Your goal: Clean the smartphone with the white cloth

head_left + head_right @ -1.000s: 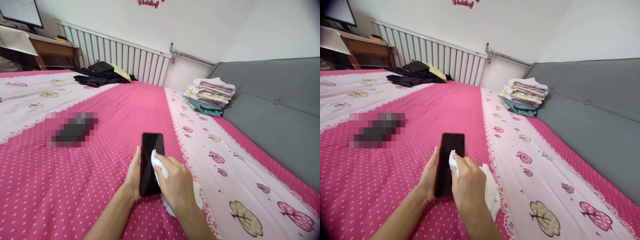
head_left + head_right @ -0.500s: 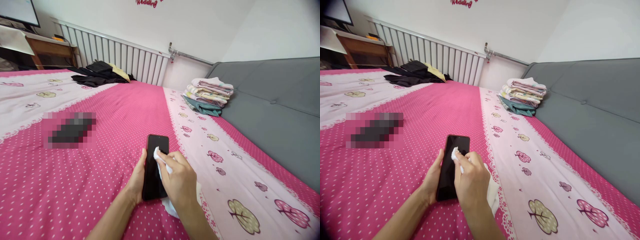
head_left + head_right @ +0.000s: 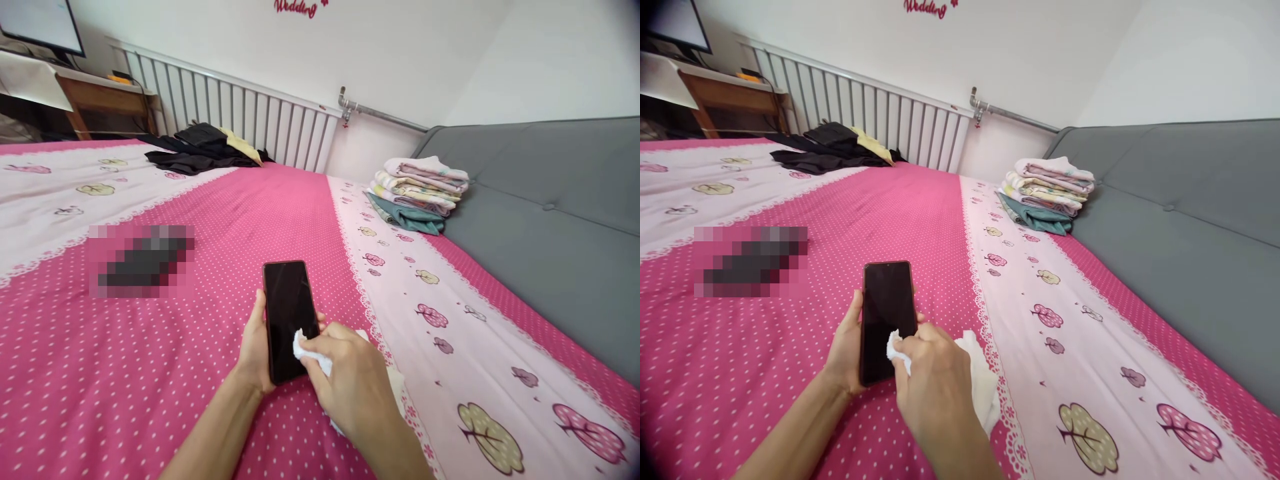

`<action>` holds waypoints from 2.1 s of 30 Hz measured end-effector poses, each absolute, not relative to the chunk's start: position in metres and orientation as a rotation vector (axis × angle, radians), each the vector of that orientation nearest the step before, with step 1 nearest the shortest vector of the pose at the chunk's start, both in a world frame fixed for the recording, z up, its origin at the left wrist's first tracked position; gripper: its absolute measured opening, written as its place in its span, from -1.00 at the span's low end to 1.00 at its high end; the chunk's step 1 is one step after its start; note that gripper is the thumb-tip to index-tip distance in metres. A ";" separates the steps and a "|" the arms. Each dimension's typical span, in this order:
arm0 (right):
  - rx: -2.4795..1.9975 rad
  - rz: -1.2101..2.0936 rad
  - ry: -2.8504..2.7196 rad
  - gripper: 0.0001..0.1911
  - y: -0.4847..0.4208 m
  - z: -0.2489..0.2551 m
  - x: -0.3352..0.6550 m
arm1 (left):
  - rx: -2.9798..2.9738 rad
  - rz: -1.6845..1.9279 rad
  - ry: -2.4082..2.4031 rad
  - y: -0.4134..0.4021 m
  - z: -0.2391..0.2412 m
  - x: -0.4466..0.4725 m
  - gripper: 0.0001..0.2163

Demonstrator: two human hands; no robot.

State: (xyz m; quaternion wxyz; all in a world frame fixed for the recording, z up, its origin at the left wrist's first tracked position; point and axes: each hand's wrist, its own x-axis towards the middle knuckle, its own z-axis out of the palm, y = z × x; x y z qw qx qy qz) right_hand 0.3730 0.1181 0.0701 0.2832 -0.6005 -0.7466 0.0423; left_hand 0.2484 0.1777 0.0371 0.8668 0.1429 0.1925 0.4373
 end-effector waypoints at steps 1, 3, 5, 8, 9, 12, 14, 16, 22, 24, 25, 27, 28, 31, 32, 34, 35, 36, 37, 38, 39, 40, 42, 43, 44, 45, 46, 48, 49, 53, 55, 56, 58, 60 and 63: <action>-1.606 0.111 -1.987 -0.78 0.118 0.070 0.372 | 0.291 0.910 0.396 0.177 0.037 0.249 -0.31; -1.613 0.085 -1.945 -0.77 0.120 0.070 0.371 | 0.274 0.884 0.375 0.175 0.036 0.252 -0.36; -1.629 0.029 -1.876 -0.76 0.122 0.069 0.370 | 0.260 0.837 0.359 0.172 0.035 0.256 -0.40; -1.676 -0.077 -1.753 -0.77 0.126 0.067 0.374 | 0.257 0.759 0.366 0.168 0.034 0.261 -0.42; -1.699 -0.108 -1.721 -0.78 0.127 0.067 0.376 | 0.255 0.747 0.373 0.168 0.034 0.262 -0.42; -1.765 -0.124 -1.714 -0.81 0.126 0.069 0.380 | 0.251 0.771 0.374 0.169 0.035 0.260 -0.43; -1.760 -0.046 -1.802 -0.82 0.123 0.073 0.381 | 0.256 0.806 0.353 0.172 0.035 0.257 -0.42; -1.703 0.070 -1.907 -0.82 0.120 0.075 0.379 | 0.262 0.830 0.338 0.174 0.035 0.253 -0.38; -1.571 0.127 -1.880 -0.80 0.120 0.070 0.369 | 0.254 0.807 0.381 0.171 0.036 0.256 -0.39; -1.615 0.039 -1.795 -0.79 0.123 0.069 0.370 | 0.237 0.766 0.393 0.169 0.036 0.260 -0.40; -1.648 -0.002 -1.758 -0.79 0.124 0.069 0.372 | 0.230 0.753 0.386 0.169 0.036 0.261 -0.40; -1.718 -0.042 -1.723 -0.79 0.124 0.070 0.375 | 0.226 0.751 0.358 0.169 0.035 0.261 -0.41; -1.746 -0.036 -1.727 -0.79 0.123 0.071 0.377 | 0.226 0.760 0.348 0.170 0.035 0.260 -0.40; -1.734 0.071 -1.836 -0.81 0.119 0.074 0.377 | 0.230 0.795 0.365 0.174 0.035 0.256 -0.38; -1.696 0.116 -1.886 -0.81 0.118 0.074 0.376 | 0.230 0.805 0.378 0.175 0.036 0.255 -0.37; -1.617 0.176 -1.960 -0.81 0.117 0.073 0.373 | 0.228 0.822 0.403 0.175 0.037 0.256 -0.38; -1.595 0.185 -1.969 -0.80 0.117 0.072 0.372 | 0.228 0.824 0.414 0.174 0.037 0.257 -0.39; -1.593 0.175 -1.954 -0.79 0.118 0.071 0.371 | 0.228 0.820 0.426 0.173 0.037 0.258 -0.40; -1.608 0.149 -1.923 -0.79 0.119 0.070 0.371 | 0.227 0.809 0.435 0.172 0.037 0.259 -0.41; -1.636 0.115 -1.885 -0.78 0.121 0.069 0.371 | 0.225 0.794 0.440 0.171 0.037 0.261 -0.41; -1.671 0.076 -1.846 -0.77 0.122 0.069 0.372 | 0.223 0.781 0.439 0.170 0.037 0.262 -0.42; -1.706 0.038 -1.813 -0.76 0.123 0.070 0.373 | 0.222 0.770 0.435 0.170 0.036 0.263 -0.42; -1.760 -0.012 -1.796 -0.76 0.123 0.071 0.376 | 0.224 0.766 0.425 0.170 0.035 0.262 -0.42; -1.771 -0.008 -1.817 -0.76 0.122 0.073 0.377 | 0.226 0.772 0.421 0.171 0.034 0.261 -0.42; -1.764 0.019 -1.856 -0.76 0.120 0.074 0.377 | 0.229 0.779 0.417 0.172 0.033 0.260 -0.40; -1.744 0.066 -1.905 -0.76 0.118 0.075 0.377 | 0.235 0.790 0.411 0.173 0.032 0.258 -0.39; -1.716 0.120 -1.957 -0.77 0.116 0.076 0.377 | 0.243 0.802 0.404 0.174 0.031 0.256 -0.37; -1.665 0.215 -2.038 -0.80 0.111 0.077 0.376 | 0.266 0.825 0.392 0.176 0.030 0.253 -0.34; -1.656 0.244 -2.060 -0.82 0.108 0.077 0.375 | 0.278 0.834 0.391 0.177 0.030 0.252 -0.33; -1.654 0.267 -2.059 -0.86 0.105 0.076 0.372 | 0.295 0.854 0.408 0.176 0.031 0.251 -0.31; -1.655 0.237 -2.016 -0.85 0.108 0.075 0.372 | 0.284 0.854 0.408 0.176 0.033 0.251 -0.32; -1.659 0.216 -1.990 -0.85 0.109 0.075 0.372 | 0.277 0.847 0.405 0.175 0.034 0.252 -0.32; -1.676 0.167 -1.940 -0.83 0.113 0.074 0.372 | 0.264 0.827 0.396 0.174 0.035 0.253 -0.33; -1.700 0.103 -1.891 -0.82 0.117 0.073 0.373 | 0.250 0.806 0.391 0.173 0.035 0.255 -0.36; -1.732 0.011 -1.813 -0.83 0.120 0.071 0.374 | 0.235 0.776 0.381 0.172 0.035 0.257 -0.40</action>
